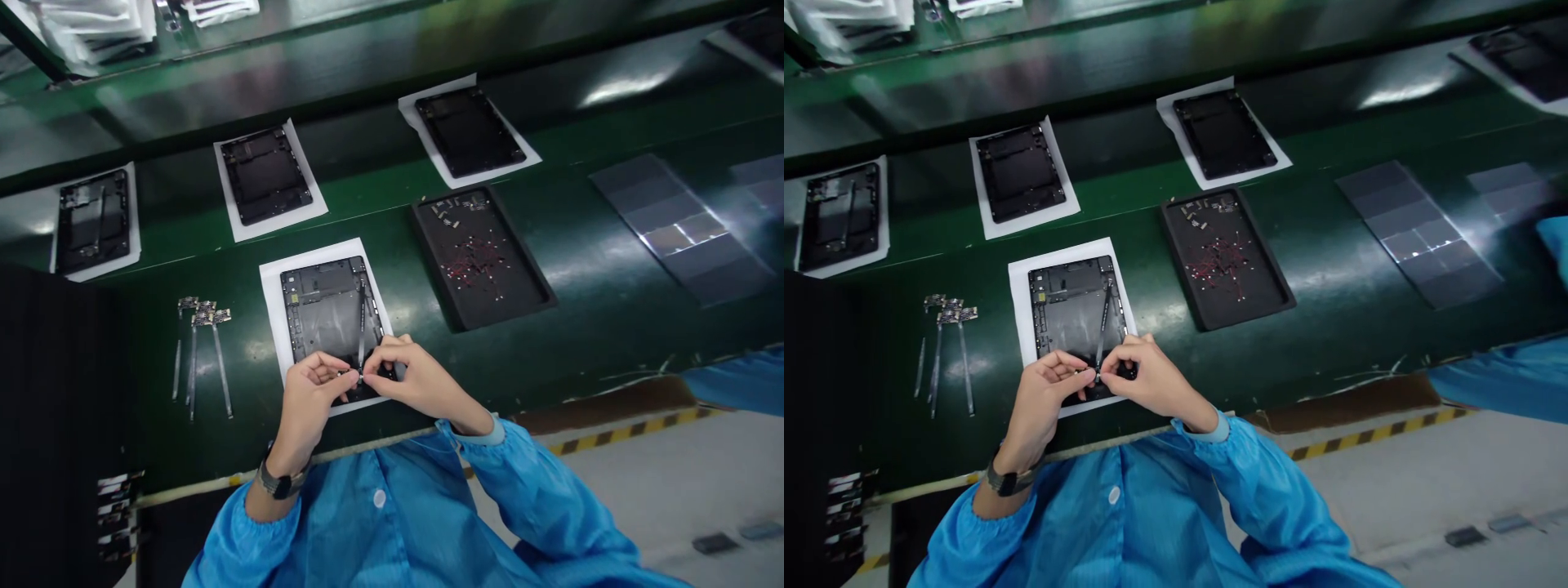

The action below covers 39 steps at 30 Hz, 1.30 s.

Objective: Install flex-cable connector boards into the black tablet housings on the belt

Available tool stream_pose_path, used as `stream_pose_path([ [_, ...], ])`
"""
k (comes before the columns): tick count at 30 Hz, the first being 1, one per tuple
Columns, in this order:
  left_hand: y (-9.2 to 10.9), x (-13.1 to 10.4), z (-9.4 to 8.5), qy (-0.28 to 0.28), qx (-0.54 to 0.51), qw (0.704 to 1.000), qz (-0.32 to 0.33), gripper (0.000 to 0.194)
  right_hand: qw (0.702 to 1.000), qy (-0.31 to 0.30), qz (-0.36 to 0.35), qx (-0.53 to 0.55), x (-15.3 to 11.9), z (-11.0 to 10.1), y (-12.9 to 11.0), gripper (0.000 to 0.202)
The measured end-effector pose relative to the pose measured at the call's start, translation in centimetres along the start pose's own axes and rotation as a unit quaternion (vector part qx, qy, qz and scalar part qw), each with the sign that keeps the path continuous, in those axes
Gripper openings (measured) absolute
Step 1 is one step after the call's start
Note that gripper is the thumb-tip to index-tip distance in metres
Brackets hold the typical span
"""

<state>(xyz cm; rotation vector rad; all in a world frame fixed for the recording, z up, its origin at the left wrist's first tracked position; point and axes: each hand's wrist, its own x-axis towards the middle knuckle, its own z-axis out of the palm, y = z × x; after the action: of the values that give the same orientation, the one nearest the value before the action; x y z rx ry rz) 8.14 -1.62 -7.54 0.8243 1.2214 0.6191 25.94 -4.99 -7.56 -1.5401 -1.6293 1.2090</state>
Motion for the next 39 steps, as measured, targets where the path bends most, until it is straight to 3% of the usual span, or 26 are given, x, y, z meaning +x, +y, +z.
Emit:
stream_pose_path([
  [12,0.35,-0.19,0.33,0.007,-0.028,1.000,-0.010,0.023,1.000,-0.011,0.009,-0.011,0.12,-0.18,-0.04,0.009],
  [29,-0.55,-0.67,0.37,0.036,0.018,0.999,0.022,0.022,0.999,-0.011,0.036,-0.019,-0.19,-0.01,-0.03,0.011],
  [39,0.34,-0.33,0.16,-0.020,-0.005,0.999,-0.038,0.025,0.999,-0.042,0.024,0.005,-0.05,-0.63,0.25,0.008],
])
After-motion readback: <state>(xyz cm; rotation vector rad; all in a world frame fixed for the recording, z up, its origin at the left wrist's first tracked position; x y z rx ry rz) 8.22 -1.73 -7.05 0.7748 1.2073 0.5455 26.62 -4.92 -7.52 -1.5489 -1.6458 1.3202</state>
